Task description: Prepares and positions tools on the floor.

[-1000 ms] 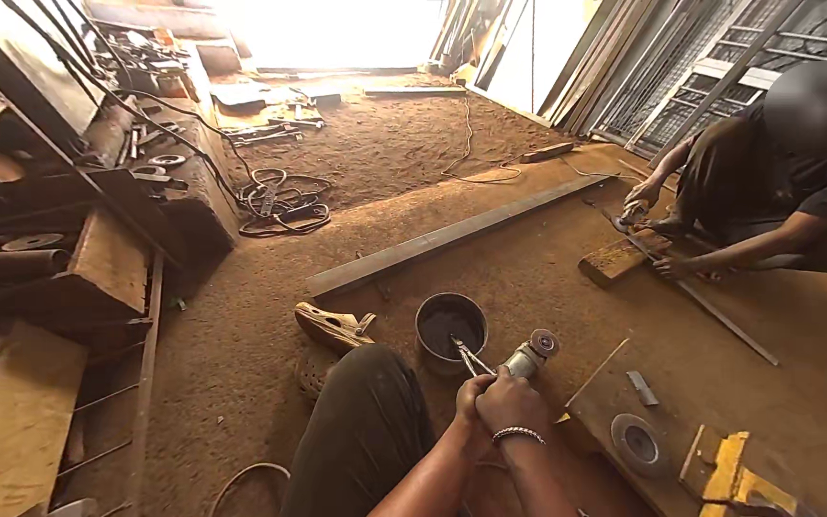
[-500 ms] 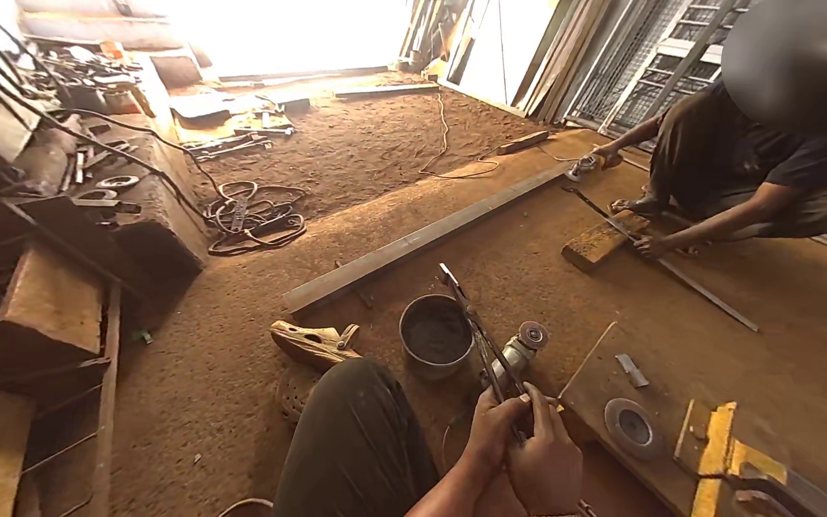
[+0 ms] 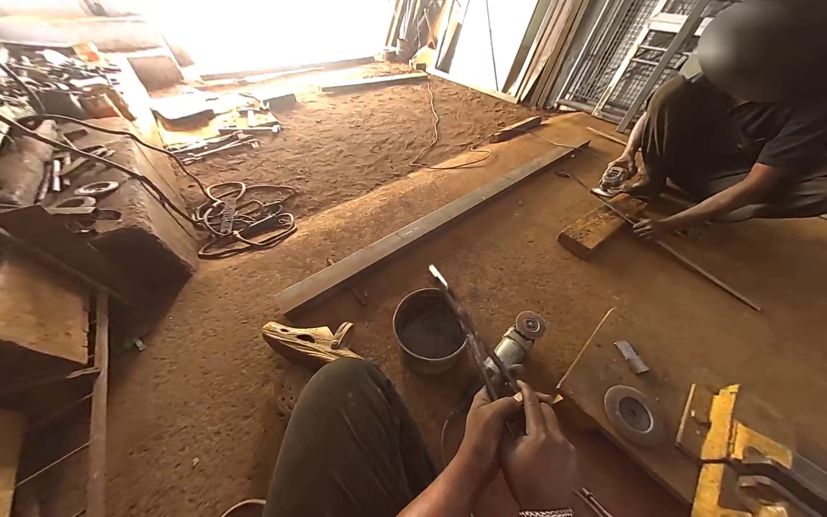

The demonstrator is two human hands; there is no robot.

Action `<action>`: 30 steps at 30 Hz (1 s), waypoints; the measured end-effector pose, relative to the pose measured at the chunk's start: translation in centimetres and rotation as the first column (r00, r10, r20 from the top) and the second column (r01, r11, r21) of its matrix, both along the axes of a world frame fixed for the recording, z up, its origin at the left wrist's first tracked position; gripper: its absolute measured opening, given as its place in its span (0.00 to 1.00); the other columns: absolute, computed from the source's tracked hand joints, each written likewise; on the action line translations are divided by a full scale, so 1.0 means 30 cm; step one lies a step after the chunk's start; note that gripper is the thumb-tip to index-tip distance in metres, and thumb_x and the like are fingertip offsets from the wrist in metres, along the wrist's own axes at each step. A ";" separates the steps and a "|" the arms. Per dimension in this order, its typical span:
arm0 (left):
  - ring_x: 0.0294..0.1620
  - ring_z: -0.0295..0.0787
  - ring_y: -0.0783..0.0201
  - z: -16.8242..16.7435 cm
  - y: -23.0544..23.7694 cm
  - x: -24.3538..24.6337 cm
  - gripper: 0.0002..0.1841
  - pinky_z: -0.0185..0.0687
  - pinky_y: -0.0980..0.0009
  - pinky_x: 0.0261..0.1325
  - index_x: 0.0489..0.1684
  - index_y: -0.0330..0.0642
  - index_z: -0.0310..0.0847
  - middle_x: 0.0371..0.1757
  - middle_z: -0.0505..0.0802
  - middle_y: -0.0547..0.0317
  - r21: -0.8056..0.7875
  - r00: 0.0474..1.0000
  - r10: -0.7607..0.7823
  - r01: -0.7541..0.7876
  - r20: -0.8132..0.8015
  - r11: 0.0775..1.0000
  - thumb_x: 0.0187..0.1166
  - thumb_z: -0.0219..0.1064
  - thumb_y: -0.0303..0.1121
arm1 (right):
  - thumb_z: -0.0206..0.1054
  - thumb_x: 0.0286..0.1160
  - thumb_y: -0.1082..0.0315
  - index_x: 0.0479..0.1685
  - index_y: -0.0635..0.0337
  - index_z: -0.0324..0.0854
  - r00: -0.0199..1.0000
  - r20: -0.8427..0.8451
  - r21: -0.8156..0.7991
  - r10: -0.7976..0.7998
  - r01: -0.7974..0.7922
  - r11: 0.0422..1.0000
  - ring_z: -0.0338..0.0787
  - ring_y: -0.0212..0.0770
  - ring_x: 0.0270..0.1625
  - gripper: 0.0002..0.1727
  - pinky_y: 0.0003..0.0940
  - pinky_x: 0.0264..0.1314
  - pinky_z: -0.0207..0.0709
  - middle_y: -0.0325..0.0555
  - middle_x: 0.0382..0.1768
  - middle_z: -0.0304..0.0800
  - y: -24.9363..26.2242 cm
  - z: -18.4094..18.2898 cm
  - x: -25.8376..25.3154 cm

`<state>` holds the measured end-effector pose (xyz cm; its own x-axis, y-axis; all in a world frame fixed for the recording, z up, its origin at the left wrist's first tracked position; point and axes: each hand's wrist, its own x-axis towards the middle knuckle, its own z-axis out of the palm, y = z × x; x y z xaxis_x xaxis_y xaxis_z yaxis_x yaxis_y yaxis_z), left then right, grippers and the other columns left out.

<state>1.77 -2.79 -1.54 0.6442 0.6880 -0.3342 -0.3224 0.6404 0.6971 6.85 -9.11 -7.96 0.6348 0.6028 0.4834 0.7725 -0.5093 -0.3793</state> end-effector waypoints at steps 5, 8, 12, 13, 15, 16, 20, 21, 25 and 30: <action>0.37 0.94 0.65 -0.022 -0.006 0.010 0.15 0.89 0.72 0.42 0.61 0.34 0.78 0.38 0.95 0.52 -0.046 1.000 -0.018 0.018 -0.003 0.999 0.81 0.54 0.18 | 0.70 0.61 0.59 0.64 0.59 0.90 1.000 -0.015 -0.056 -0.025 0.024 0.998 0.95 0.54 0.32 0.27 0.52 0.27 0.86 0.53 0.40 0.94 -0.013 -0.005 0.006; 0.34 0.93 0.66 -0.013 -0.021 0.012 0.13 0.87 0.74 0.35 0.54 0.36 0.77 0.35 0.93 0.54 -0.188 0.995 0.004 -0.022 -0.099 0.982 0.80 0.50 0.18 | 0.73 0.57 0.58 0.60 0.57 0.92 0.998 -0.027 -0.133 -0.054 0.050 0.990 0.94 0.53 0.30 0.27 0.51 0.26 0.85 0.52 0.39 0.94 -0.024 -0.042 -0.014; 0.38 0.94 0.60 -0.170 0.000 0.012 0.14 0.91 0.66 0.46 0.55 0.31 0.80 0.37 0.94 0.47 -0.016 0.999 0.008 -0.007 0.052 1.000 0.91 0.53 0.33 | 0.68 0.63 0.51 0.62 0.60 0.91 1.000 -0.011 0.022 -0.025 0.025 0.999 0.94 0.50 0.33 0.30 0.48 0.26 0.85 0.50 0.42 0.94 -0.025 -0.060 -0.018; 0.40 0.94 0.60 -0.197 0.010 0.016 0.17 0.91 0.64 0.50 0.57 0.31 0.82 0.39 0.95 0.47 0.064 0.999 -0.012 0.009 0.047 0.998 0.93 0.52 0.36 | 0.68 0.65 0.51 0.64 0.61 0.90 0.999 -0.037 0.041 -0.012 0.013 0.999 0.95 0.50 0.34 0.30 0.48 0.27 0.86 0.51 0.43 0.94 -0.021 -0.060 -0.014; 0.41 0.94 0.60 -0.226 0.012 0.030 0.20 0.91 0.63 0.51 0.58 0.31 0.84 0.40 0.95 0.47 0.140 0.999 -0.025 0.029 -0.029 0.990 0.94 0.49 0.38 | 0.70 0.65 0.54 0.66 0.59 0.89 0.994 -0.108 0.005 0.006 -0.005 1.000 0.95 0.50 0.35 0.29 0.48 0.29 0.88 0.51 0.44 0.95 -0.025 -0.064 -0.003; 0.43 0.94 0.58 -0.251 0.010 0.038 0.21 0.91 0.61 0.53 0.58 0.31 0.85 0.41 0.95 0.46 0.123 0.997 -0.035 0.043 -0.069 0.991 0.94 0.49 0.39 | 0.71 0.66 0.57 0.69 0.57 0.88 0.986 -0.169 -0.073 0.001 -0.013 0.997 0.96 0.50 0.37 0.29 0.49 0.32 0.90 0.51 0.47 0.94 -0.033 -0.060 0.001; 0.40 0.96 0.54 -0.357 -0.004 0.050 0.22 0.92 0.60 0.47 0.56 0.27 0.83 0.38 0.95 0.41 -0.061 0.991 -0.047 0.040 -0.128 0.997 0.96 0.46 0.38 | 0.70 0.67 0.53 0.80 0.45 0.80 0.909 -0.392 -0.428 -0.143 -0.043 0.903 0.95 0.51 0.50 0.35 0.51 0.49 0.89 0.51 0.64 0.90 -0.044 -0.028 -0.003; 0.39 0.96 0.54 -0.349 -0.005 0.051 0.22 0.92 0.61 0.46 0.55 0.27 0.83 0.37 0.95 0.41 -0.063 0.989 -0.049 0.040 -0.142 0.997 0.96 0.46 0.37 | 0.70 0.66 0.53 0.82 0.44 0.78 0.894 -0.418 -0.450 -0.162 -0.049 0.892 0.95 0.51 0.50 0.36 0.51 0.49 0.89 0.50 0.65 0.89 -0.047 -0.017 -0.004; 0.44 0.95 0.54 -0.258 -0.024 0.048 0.19 0.92 0.60 0.52 0.62 0.27 0.79 0.43 0.94 0.40 0.195 0.968 -0.192 0.222 -0.163 0.955 0.92 0.54 0.37 | 0.68 0.73 0.52 0.90 0.44 0.66 0.761 -0.615 -0.396 -0.206 -0.072 0.916 0.92 0.55 0.61 0.39 0.55 0.60 0.86 0.52 0.72 0.85 -0.106 0.058 0.015; 0.54 0.91 0.67 -0.192 -0.150 0.037 0.41 0.88 0.67 0.63 0.83 0.28 0.60 0.58 0.91 0.52 0.355 0.793 -0.534 0.609 -0.293 0.710 0.76 0.72 0.45 | 0.68 0.75 0.59 0.90 0.61 0.62 0.499 -0.860 -0.102 -0.108 0.038 0.994 0.90 0.59 0.64 0.41 0.64 0.69 0.79 0.61 0.66 0.89 -0.327 0.074 0.038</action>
